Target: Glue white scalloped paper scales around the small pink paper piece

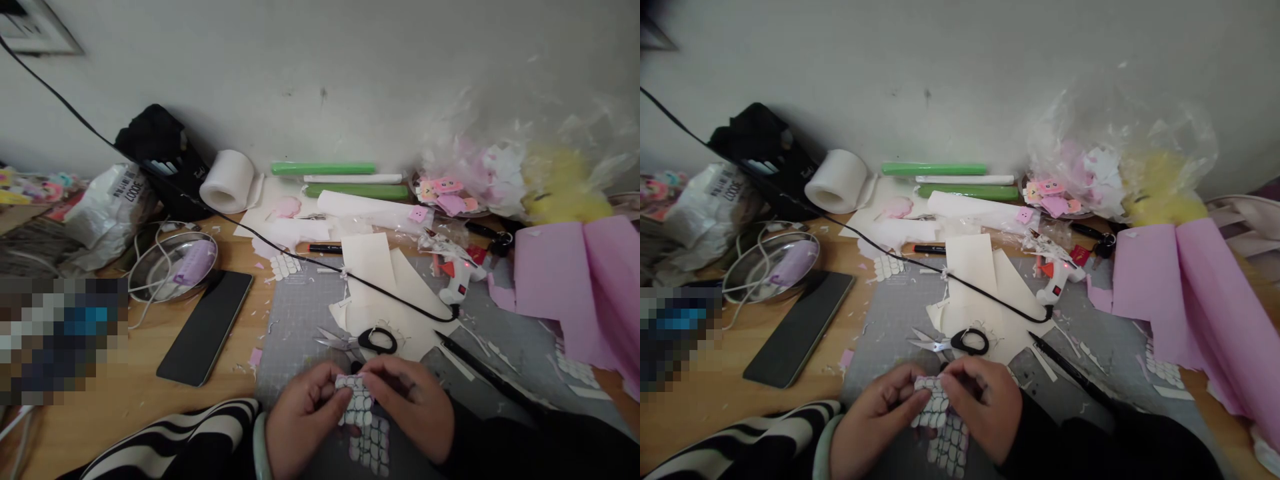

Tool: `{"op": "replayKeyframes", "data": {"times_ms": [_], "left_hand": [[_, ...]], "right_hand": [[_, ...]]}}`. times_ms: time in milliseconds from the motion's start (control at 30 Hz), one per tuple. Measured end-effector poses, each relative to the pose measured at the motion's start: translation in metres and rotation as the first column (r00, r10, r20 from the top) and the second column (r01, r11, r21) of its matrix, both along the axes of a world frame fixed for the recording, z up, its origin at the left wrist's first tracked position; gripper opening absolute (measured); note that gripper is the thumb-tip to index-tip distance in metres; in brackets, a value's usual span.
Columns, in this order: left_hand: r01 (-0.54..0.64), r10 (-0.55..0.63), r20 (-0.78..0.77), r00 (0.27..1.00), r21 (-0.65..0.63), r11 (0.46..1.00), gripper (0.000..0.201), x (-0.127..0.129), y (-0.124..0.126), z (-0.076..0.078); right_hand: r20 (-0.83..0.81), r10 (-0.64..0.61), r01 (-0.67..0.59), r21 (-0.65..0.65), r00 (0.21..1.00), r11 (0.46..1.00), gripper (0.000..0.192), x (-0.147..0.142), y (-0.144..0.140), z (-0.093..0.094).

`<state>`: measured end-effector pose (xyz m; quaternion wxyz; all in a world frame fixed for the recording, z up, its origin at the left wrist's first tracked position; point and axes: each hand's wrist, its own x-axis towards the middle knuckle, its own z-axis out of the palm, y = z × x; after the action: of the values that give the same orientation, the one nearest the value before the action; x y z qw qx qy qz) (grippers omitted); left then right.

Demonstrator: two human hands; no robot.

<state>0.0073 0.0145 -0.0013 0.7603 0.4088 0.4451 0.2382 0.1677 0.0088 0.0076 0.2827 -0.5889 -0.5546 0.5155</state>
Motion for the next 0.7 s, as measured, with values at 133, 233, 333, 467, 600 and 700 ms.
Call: {"op": "replayKeyframes", "data": {"times_ms": [133, 233, 333, 467, 600, 700], "left_hand": [[0.022, -0.022, -0.012, 1.0, 0.012, 1.0, 0.034, 0.0018, 0.0004, 0.0035], [0.071, -0.066, -0.072, 0.995, 0.063, 0.995, 0.032, 0.0018, 0.0009, 0.0058], [0.092, -0.087, -0.088, 0.992, 0.062, 0.994, 0.029, 0.0009, 0.001, 0.007], [0.053, -0.052, -0.057, 0.997, 0.017, 0.998, 0.03, 0.0003, 0.0006, 0.0086], [0.027, -0.027, -0.016, 1.0, 0.006, 1.0, 0.029, 0.0008, 0.0009, 0.0101], [0.047, -0.046, -0.024, 0.999, 0.038, 0.998, 0.026, 0.0008, 0.0016, 0.0106]], "right_hand": [[-0.037, 0.001, -0.003, -0.057, 0.999, 0.998, 0.015, 0.0001, -0.0005, -0.0012], [0.002, 0.042, -0.042, -0.02, 0.999, 0.999, 0.012, 0.001, -0.0004, -0.0014], [0.031, 0.061, -0.062, 0.022, 0.998, 0.998, 0.016, 0.0028, 0.0007, 0.0], [0.025, 0.04, -0.042, 0.074, 0.999, 0.996, 0.022, 0.0043, 0.0019, 0.002], [-0.002, 0.023, -0.023, 0.064, 1.0, 0.998, 0.018, 0.0023, 0.0003, 0.0005], [0.043, 0.007, -0.013, 0.133, 0.999, 0.991, 0.02, 0.0002, -0.0006, -0.0005]]}}
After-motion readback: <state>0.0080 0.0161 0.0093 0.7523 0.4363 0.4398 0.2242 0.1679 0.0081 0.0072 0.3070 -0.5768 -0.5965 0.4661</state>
